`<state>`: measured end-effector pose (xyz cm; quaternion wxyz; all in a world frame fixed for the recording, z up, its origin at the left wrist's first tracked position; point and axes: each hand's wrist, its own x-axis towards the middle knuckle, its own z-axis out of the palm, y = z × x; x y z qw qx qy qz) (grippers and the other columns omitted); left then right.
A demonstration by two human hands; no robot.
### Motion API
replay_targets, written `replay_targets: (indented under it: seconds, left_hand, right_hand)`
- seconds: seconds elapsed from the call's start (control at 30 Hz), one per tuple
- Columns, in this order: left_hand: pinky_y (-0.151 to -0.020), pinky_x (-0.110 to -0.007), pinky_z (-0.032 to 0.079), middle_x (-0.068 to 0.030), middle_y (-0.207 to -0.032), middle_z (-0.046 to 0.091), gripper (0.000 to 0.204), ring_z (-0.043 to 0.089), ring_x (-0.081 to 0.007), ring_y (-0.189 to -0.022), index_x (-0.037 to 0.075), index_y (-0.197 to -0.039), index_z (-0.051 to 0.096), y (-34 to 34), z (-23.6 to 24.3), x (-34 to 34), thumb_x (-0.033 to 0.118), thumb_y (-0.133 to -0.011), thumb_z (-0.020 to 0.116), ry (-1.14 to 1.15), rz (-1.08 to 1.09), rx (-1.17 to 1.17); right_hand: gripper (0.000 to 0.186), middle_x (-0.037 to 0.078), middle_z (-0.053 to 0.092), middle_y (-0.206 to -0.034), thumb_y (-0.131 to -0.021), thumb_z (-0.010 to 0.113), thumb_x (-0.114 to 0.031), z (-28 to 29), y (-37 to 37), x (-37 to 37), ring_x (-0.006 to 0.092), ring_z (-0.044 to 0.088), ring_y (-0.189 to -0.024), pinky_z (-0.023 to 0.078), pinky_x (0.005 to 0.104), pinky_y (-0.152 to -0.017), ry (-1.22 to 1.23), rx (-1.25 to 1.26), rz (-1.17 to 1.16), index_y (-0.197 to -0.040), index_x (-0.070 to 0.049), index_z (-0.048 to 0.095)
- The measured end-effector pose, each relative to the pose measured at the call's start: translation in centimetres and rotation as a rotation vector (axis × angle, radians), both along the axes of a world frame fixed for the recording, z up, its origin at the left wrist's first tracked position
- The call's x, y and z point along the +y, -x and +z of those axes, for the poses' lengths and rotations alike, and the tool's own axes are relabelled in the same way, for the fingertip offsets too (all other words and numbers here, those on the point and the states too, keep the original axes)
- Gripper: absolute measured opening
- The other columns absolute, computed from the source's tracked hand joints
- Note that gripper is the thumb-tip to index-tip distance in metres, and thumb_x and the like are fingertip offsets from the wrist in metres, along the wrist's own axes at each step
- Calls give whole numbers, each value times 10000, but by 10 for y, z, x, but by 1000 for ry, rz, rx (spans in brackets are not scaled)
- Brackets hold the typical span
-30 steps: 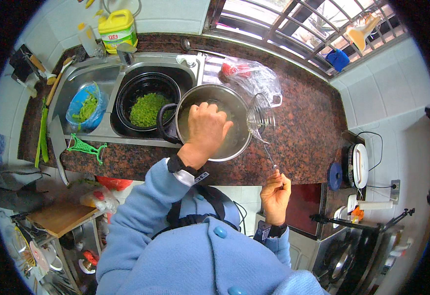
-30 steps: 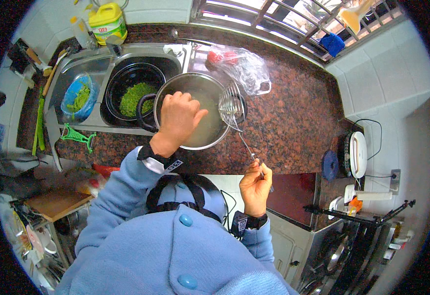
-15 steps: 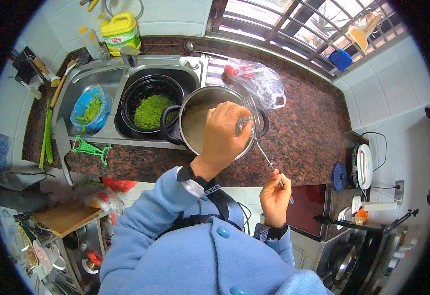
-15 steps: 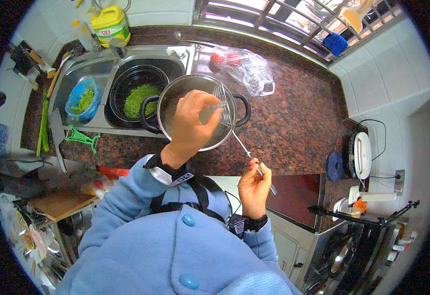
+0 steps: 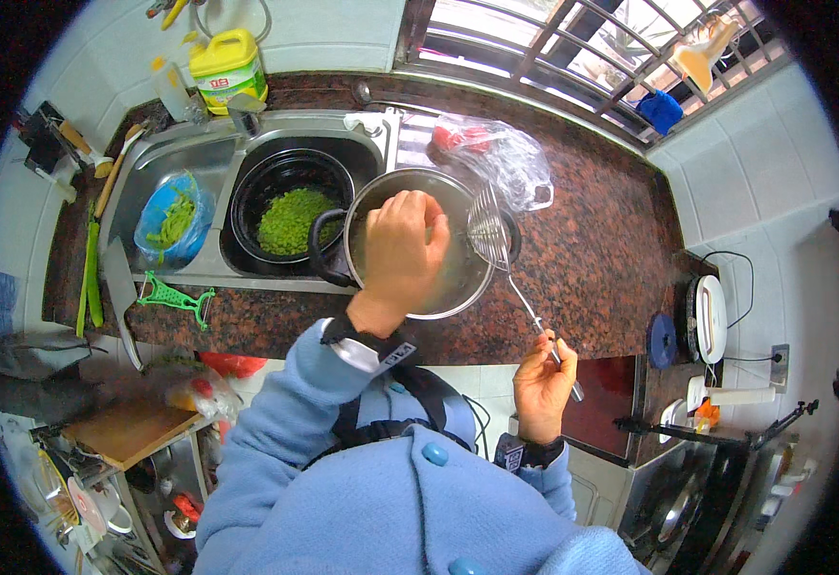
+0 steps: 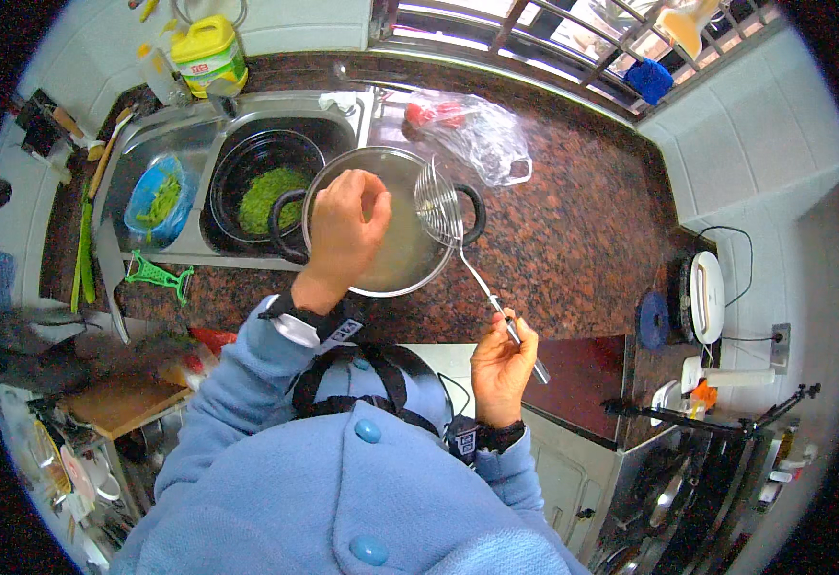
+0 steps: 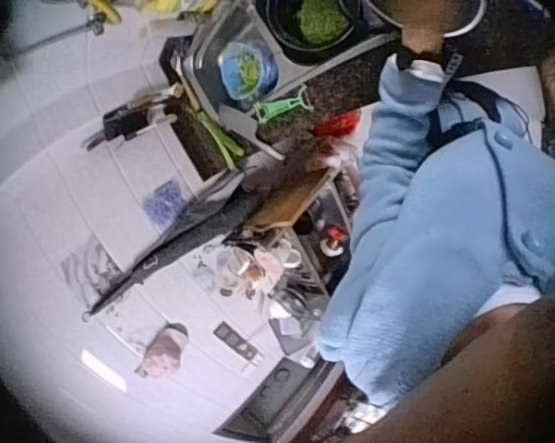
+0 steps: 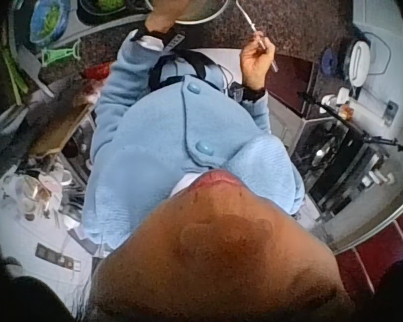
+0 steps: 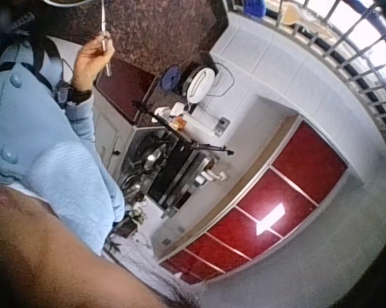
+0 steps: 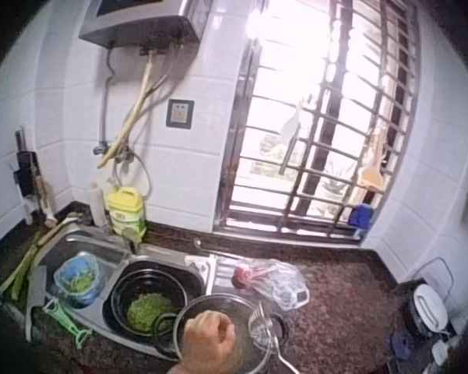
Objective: The person uses a wire skimmer to lift green vegetables from a pot of boiling water and transfers them into a black bowl in the sink. The person repeatedly scoops and drains the vegetables, then rinses the skimmer in the pot.
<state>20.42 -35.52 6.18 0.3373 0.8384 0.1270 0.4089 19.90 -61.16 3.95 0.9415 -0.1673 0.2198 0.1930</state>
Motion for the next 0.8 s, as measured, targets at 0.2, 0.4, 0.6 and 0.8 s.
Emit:
replay_targets:
  seconds: [0.2, 0.4, 0.6, 0.8]
  left_hand:
    - [-638, -337, 447, -92, -755, 582, 134, 581, -234, -682, 31, -854, 595, 11, -3, -4, 75, -749, 667, 100, -184, 219]
    - [-663, -280, 454, -71, -795, 579, 126, 566, -161, -717, 18, -860, 603, 11, 18, -13, 8, -747, 656, 304, -243, -55]
    - [-659, -278, 450, -66, -783, 580, 104, 560, -157, -703, 16, -843, 598, 12, 20, -18, 12, -757, 656, 335, -244, -91]
    - [-645, -280, 446, -65, -754, 575, 86, 556, -159, -686, 18, -824, 591, 11, 18, -20, 13, -763, 651, 333, -221, -92]
  right_hand:
    - [189, 132, 643, -898, -883, 558, -117, 3, 1, 0, 186, 637, -803, 579, 252, -700, 114, -184, -19, -980, 42, 591]
    - [201, 133, 642, -902, -891, 554, -129, 3, 5, 3, 193, 641, -824, 578, 255, -713, 96, -194, -3, -1001, 37, 585]
    - [204, 123, 647, -910, -894, 554, -139, 4, 9, 6, 190, 644, -824, 578, 254, -712, 115, -191, -19, -1004, 30, 586]
    - [214, 120, 652, -919, -900, 548, -162, 8, 13, 8, 181, 651, -830, 581, 254, -696, 149, -225, -12, -1009, 18, 589]
